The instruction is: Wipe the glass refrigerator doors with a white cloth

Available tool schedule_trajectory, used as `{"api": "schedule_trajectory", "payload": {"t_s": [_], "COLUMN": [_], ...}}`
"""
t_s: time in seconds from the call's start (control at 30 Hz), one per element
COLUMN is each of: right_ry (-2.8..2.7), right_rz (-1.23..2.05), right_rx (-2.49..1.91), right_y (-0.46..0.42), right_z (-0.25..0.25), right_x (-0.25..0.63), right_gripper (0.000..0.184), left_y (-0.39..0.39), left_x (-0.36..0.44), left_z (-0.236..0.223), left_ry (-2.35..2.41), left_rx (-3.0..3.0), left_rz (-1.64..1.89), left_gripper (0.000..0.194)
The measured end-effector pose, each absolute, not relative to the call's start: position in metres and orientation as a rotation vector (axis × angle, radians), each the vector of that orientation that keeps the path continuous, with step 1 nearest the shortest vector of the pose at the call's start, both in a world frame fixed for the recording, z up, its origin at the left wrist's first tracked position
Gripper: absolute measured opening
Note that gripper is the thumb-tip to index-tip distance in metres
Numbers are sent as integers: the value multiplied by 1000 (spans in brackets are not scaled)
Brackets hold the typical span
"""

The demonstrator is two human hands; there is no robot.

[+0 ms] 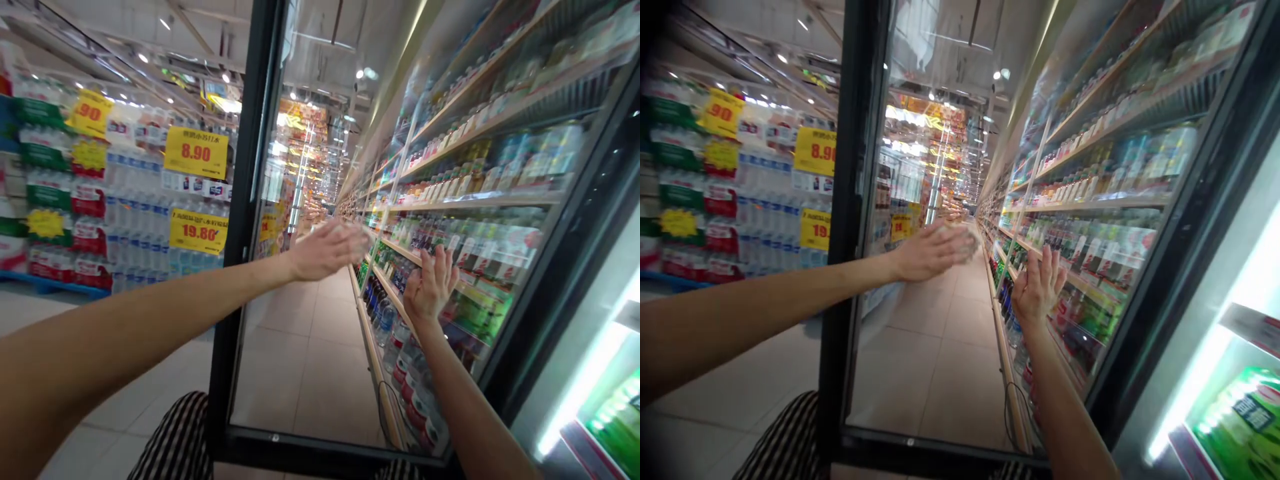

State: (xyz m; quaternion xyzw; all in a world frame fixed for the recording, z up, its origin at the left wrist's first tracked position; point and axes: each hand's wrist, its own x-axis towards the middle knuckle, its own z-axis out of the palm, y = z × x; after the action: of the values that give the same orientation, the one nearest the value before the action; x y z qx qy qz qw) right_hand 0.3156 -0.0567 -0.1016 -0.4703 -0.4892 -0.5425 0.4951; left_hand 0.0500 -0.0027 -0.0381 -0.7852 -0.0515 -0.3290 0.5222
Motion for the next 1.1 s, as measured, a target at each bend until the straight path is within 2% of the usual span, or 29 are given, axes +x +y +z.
{"api": "schedule_trajectory", "payload": {"t_s": [0.07,0.13,0.2,0.27,0.37,0.43,0.5,0.57,0.63,0.73,0.8,0.87,1.0,1.1], "right_ry": [-1187,-1192,-1186,-1179,-1181,-1187,-1187,-1183,-1177,-1176,-1175,-1175,-1181,-1177], "right_rz": [-1316,-1316,-1315,-1317,-1317,-1317,-1322,-1326,-1324,-1322,-1324,-1318,-1300,-1298], "right_rx": [-1141,-1135,-1129,-1129,-1136,-1143,-1150,-1153,-1149,-1146,-1145,-1151,-1167,-1165], "right_y": [-57,-57,-56,-56,-56,-57,-57,-57,-56,-56,-56,-56,-57,-57], "right_z": [-101,-101,-102,-102,-102,-102,-102,-102,-102,-102,-102,-102,-102,-102], "right_x": [315,315,316,316,317,317,317,317,317,318,318,318,318,318], "right_gripper": [45,46,45,45,45,45,45,45,45,45,44,44,45,45], "left_y": [-5,-4,-1,2,1,-2,-5,-6,-5,-4,-6,-9,-12,-10], "left_x": [52,49,42,38,45,53,59,60,58,59,66,75,82,76], "left_z": [-44,-31,-5,16,10,-13,-34,-38,-23,8,11,-3,-27,-4], "left_ry": [125,206,30,-302,-568,-422,-105,82,9,-346,-464,-361,46,-87], "left_rx": [-1901,-1904,-1912,-1862,-1768,-1821,-1888,-1912,-1922,-1866,-1824,-1857,-1954,-1944], "left_rz": [-539,-455,-629,-970,-1226,-1050,-712,-482,-529,-915,-1059,-973,-559,-673], "left_gripper": [35,37,40,42,41,40,38,39,45,51,50,47,42,44]}}
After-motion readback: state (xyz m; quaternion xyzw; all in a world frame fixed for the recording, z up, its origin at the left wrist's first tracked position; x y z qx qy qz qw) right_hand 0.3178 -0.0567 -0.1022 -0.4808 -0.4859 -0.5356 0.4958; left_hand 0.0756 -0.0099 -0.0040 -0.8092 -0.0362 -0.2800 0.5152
